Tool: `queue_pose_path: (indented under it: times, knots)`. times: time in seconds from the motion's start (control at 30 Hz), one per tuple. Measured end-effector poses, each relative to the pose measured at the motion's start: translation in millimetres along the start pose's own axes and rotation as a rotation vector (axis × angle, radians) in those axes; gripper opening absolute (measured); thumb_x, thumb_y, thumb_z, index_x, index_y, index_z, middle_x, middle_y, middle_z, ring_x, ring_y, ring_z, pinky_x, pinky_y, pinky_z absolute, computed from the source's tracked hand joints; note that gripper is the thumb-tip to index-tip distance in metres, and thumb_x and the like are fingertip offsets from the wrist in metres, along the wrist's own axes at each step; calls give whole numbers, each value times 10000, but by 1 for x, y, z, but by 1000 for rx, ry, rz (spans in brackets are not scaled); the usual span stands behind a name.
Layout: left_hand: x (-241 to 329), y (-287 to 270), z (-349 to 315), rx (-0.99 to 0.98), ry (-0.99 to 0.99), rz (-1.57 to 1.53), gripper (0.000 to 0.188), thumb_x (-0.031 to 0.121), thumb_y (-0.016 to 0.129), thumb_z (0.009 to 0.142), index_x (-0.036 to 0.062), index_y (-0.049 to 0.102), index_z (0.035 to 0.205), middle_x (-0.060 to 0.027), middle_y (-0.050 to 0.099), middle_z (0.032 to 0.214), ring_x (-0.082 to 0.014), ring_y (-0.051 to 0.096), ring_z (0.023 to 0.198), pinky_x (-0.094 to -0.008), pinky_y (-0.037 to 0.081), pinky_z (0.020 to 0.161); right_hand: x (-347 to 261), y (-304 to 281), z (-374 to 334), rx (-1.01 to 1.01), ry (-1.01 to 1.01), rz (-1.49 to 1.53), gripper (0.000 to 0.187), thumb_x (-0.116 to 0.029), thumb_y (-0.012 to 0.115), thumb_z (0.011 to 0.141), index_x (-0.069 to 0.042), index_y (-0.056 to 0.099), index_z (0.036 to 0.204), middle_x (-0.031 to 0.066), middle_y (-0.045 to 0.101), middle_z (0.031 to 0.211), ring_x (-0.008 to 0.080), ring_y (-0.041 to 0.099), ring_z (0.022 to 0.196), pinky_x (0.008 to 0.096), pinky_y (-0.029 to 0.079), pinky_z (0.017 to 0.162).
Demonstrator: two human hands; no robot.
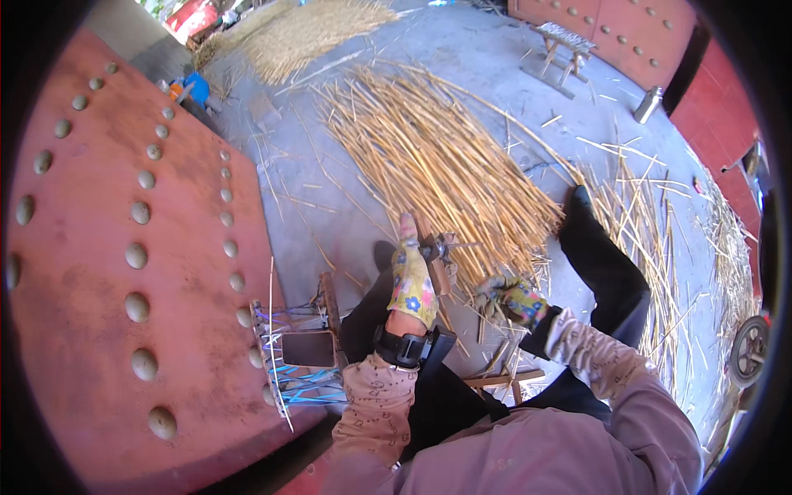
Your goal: The person pulls individual stalks from a pile and processes them by drawing each one through a handheld tool. After processing several stalks, the person gathers them from the ground and organizes them into a bundle.
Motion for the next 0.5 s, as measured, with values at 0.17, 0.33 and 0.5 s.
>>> queue_pose_path:
  times: [0.17, 0.33, 0.5]
  knots:
    - [-62, 12, -22, -144, -55, 159, 501, 569, 413, 756, 91, 526, 856, -30, 551, 660, -102, 478, 482, -215, 382, 410, -1, 19, -81, -344, -155, 166, 337, -154, 585, 739, 26, 485, 1005, 189, 517, 980, 270, 534, 895, 283, 502, 609]
    - [-108, 42, -81, -434, -121, 122, 482, 500, 416, 794, 67, 495, 990, -32, 561, 743, -73, 488, 608, -200, 406, 541, 15, 15, -130, -422, 209, 164, 444, -104, 637, 665, 57, 452, 1036, 259, 475, 1011, 275, 519, 907, 265, 496, 562]
    - [-128, 53, -116, -586, -82, 240, 427, 389, 385, 846, 55, 456, 1102, 4, 515, 853, -57, 476, 702, -201, 413, 621, -82, 49, -136, -141, -239, 167, 592, -362, 539, 768, -50, 293, 1207, 157, 449, 1142, 216, 489, 981, 351, 413, 799]
Point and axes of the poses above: each hand's wrist, its own z-axis towards the middle knuckle, its own y-axis out of the palm, x = y × z, the point moved 6 cm from there along z, towards the middle knuckle
